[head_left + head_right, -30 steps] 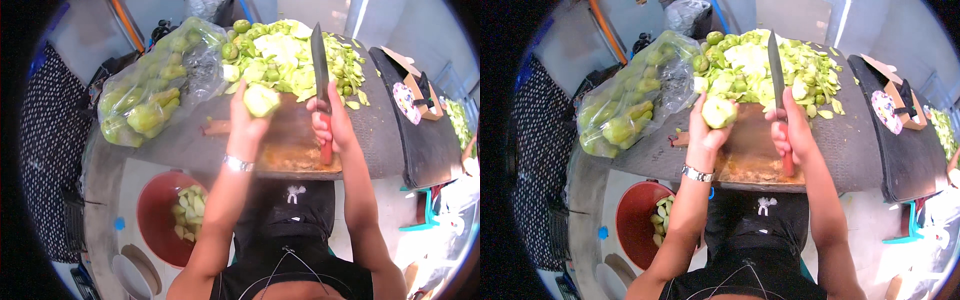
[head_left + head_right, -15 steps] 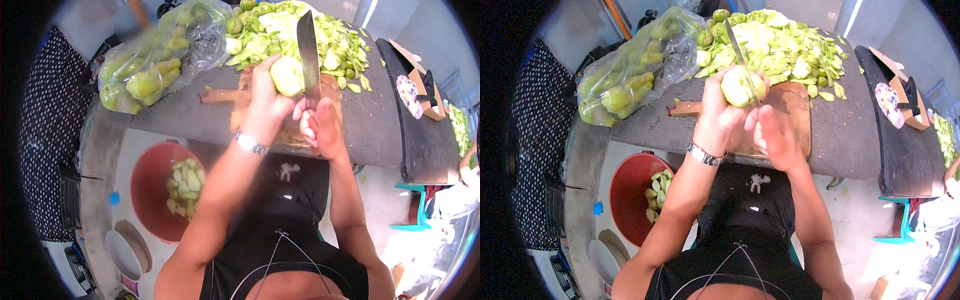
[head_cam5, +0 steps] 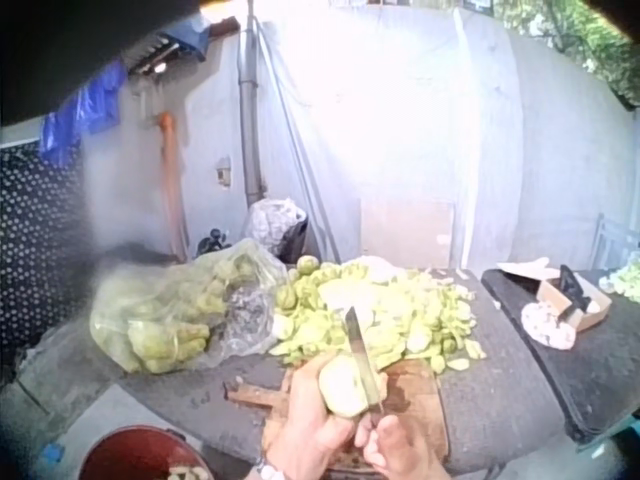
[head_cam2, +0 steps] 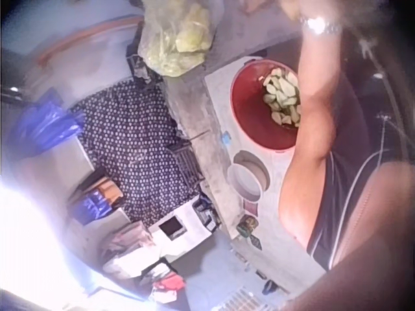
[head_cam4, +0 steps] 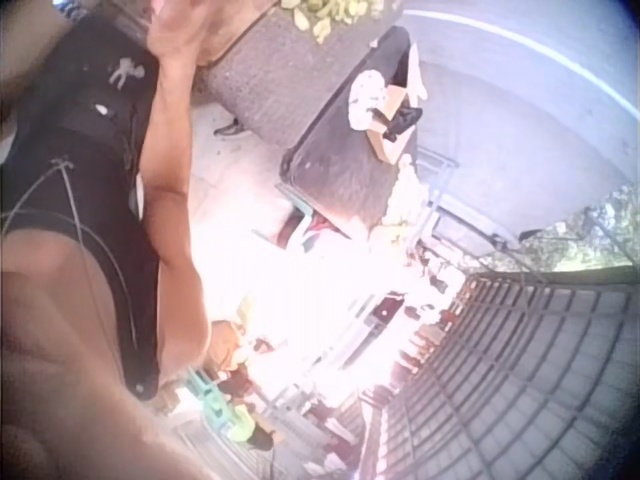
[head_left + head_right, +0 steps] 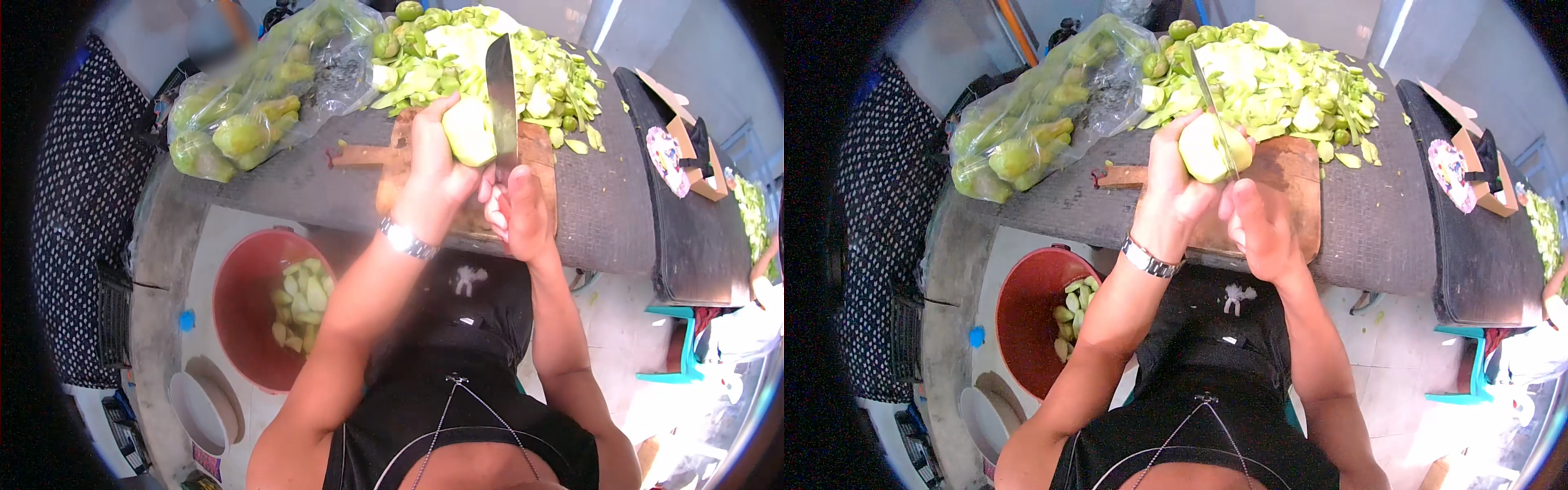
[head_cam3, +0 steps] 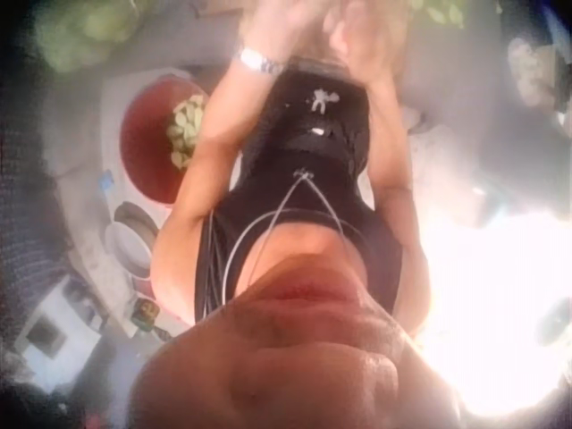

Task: The person peels chayote squash using a knife. They hold each chayote in one hand while removing the skin with a knife in the other, placing peeled pieces into a red bucket.

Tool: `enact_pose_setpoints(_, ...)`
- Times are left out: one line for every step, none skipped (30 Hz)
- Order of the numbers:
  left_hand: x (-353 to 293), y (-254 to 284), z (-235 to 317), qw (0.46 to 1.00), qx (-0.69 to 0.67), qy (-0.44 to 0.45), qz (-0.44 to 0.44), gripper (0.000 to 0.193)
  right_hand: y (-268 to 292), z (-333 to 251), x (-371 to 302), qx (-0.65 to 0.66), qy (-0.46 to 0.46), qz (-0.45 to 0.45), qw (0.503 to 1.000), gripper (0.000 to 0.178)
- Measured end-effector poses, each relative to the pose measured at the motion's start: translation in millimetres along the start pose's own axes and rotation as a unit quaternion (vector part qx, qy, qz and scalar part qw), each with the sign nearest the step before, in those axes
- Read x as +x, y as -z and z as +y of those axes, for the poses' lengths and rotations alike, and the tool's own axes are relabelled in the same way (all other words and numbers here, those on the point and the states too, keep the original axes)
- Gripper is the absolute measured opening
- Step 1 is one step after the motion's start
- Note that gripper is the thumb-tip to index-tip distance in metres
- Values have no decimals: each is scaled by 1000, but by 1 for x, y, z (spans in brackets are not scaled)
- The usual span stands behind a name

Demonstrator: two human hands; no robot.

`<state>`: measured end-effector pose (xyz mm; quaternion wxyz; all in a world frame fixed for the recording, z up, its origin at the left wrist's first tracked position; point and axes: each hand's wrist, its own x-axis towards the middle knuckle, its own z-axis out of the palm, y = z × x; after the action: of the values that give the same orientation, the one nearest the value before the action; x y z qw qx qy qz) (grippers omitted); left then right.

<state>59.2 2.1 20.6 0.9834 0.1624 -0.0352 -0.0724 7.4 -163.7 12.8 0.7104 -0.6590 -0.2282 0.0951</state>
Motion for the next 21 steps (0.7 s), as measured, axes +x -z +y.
enact_pose_setpoints(-1,-1,-2,1000,1,0,-1,30,0,3,0,13,-9,-5,1000,70)
enact_pose_setpoints(-2,-2,-6,999,16,-21,27,30,0,4,0,27,-18,-9,999,70)
enact_pose_setpoints(-2,-3,-9,997,31,-43,57,30,0,5,-1,27,-17,-9,999,70)
enact_pose_setpoints(-1,-3,-11,997,31,-43,56,30,0,6,-2,32,-24,-11,999,70)
enact_pose_setpoints(0,-2,-12,997,36,-44,56,31,1,7,-2,37,-31,-14,999,70)
enact_pose_setpoints(0,-1,-14,997,39,-46,55,32,3,7,-1,36,-29,-13,999,70)
enact_pose_setpoints(-2,0,-15,997,39,-46,54,32,6,8,0,50,-63,-17,997,70)
enact_pose_setpoints(-3,1,-16,996,36,-40,71,32,8,8,1,64,-96,-21,993,71)
enact_pose_setpoints(-3,0,-15,995,33,-36,86,33,10,7,2,62,-92,-22,994,71)
enact_pose_setpoints(-1,2,-15,995,34,-38,83,33,12,5,3,48,-127,-34,990,73)
enact_pose_setpoints(2,6,-14,996,12,-35,76,32,13,3,4,34,-162,-46,985,78)
enact_pose_setpoints(4,11,-16,997,-12,-30,72,32,10,-4,6,32,-161,-46,985,78)
enact_pose_setpoints(4,12,-15,997,-9,-32,73,32,3,-19,8,-25,-140,25,990,72)
enact_pose_setpoints(3,14,-16,993,-7,-57,103,33,-1,-27,11,-81,-118,95,985,67)
enact_pose_setpoints(3,14,-17,988,-5,-79,131,33,10,-28,12,-97,-146,80,981,57)
enact_pose_setpoints(-3,21,-14,988,-5,-78,132,33,18,-33,12,-96,-147,81,981,57)
enact_pose_setpoints(-14,31,-5,975,95,-112,168,30,26,-42,15,-198,-93,66,974,52)
enact_pose_setpoints(-27,40,4,949,194,-143,205,28,32,-48,16,-295,-41,47,953,47)
enact_pose_setpoints(-38,26,10,852,354,-314,222,25,44,-53,19,-386,23,35,921,42)
enact_pose_setpoints(-46,10,18,702,492,-466,222,24,54,-59,24,-387,18,38,921,42)
enact_pose_setpoints(-57,-6,36,598,584,-524,164,34,60,-67,29,-434,40,-5,900,38)
